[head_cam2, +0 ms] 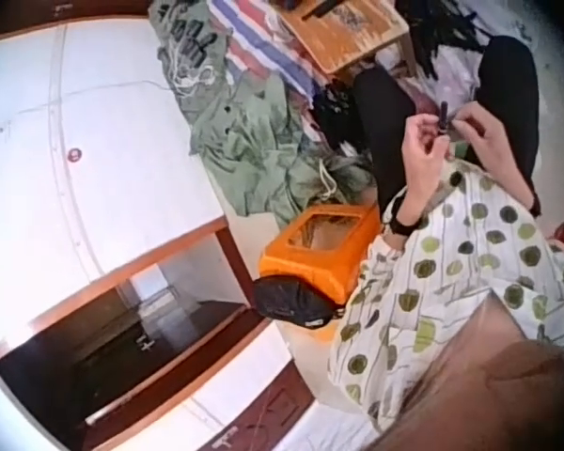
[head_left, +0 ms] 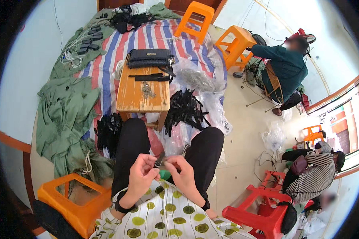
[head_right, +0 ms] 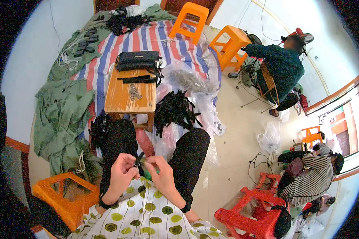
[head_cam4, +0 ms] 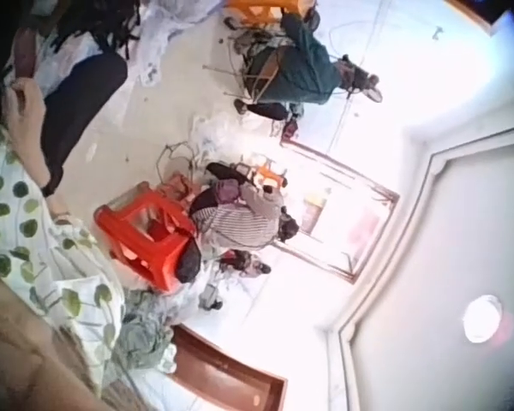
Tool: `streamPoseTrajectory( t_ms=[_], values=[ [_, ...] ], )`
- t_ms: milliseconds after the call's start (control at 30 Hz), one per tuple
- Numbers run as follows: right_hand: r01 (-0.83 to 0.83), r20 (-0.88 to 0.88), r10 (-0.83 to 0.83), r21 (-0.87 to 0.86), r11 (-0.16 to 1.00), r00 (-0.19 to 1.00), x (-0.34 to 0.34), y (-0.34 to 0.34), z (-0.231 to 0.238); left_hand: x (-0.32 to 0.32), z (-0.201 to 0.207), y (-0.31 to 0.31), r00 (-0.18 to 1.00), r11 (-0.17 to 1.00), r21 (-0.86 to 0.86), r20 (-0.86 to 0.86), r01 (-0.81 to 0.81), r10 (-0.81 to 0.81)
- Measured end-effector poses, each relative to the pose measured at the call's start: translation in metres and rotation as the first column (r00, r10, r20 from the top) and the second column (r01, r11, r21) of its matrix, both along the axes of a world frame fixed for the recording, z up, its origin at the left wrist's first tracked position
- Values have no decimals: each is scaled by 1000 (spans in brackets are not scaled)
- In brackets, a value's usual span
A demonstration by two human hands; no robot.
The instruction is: The person threads black straps through small metal buckles by hand, occasionally picking up new straps from a wooden stool and placing the assembled pieces back down.
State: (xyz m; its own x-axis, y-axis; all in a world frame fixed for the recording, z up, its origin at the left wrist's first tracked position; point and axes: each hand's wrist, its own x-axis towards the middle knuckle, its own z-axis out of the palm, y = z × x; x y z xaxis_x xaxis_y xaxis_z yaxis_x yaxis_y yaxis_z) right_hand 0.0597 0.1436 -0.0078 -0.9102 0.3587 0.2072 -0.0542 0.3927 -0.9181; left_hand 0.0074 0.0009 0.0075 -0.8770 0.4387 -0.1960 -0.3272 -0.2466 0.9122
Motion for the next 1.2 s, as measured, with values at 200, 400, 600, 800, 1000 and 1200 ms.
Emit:
streamPoseTrajectory(
  t_ms=[200, 400, 600, 800, 1000, 1200],
  values=[
    [-50, 116, 441, -936, 348, 890, 5, 11, -24, -3, -1, 10, 972, 965, -251, -196, 82, -133],
    [-3, 76, 293, -966, 260, 953, 2, 15, -18, 0, 0, 16, 952, 948, -275, -213, 159, -221],
    [-46, 94, 192, -786, 616, 977, 5, 13, -17, 5, -10, 8, 944, 905, -323, -84, 277, -319],
    [73, 181, 65, -665, 743, 981, 3, 14, -22, 12, -2, 7, 915, 834, -462, -108, 301, -390],
    [34, 214, 112, -581, 813, 970, -15, 21, -9, 6, 1, 12, 937, 897, -387, -177, 215, -301],
    [67, 34, -59, -600, 797, 998, -14, 21, 12, -5, -10, 11, 949, 952, -296, -267, 83, -165]
  ],
)
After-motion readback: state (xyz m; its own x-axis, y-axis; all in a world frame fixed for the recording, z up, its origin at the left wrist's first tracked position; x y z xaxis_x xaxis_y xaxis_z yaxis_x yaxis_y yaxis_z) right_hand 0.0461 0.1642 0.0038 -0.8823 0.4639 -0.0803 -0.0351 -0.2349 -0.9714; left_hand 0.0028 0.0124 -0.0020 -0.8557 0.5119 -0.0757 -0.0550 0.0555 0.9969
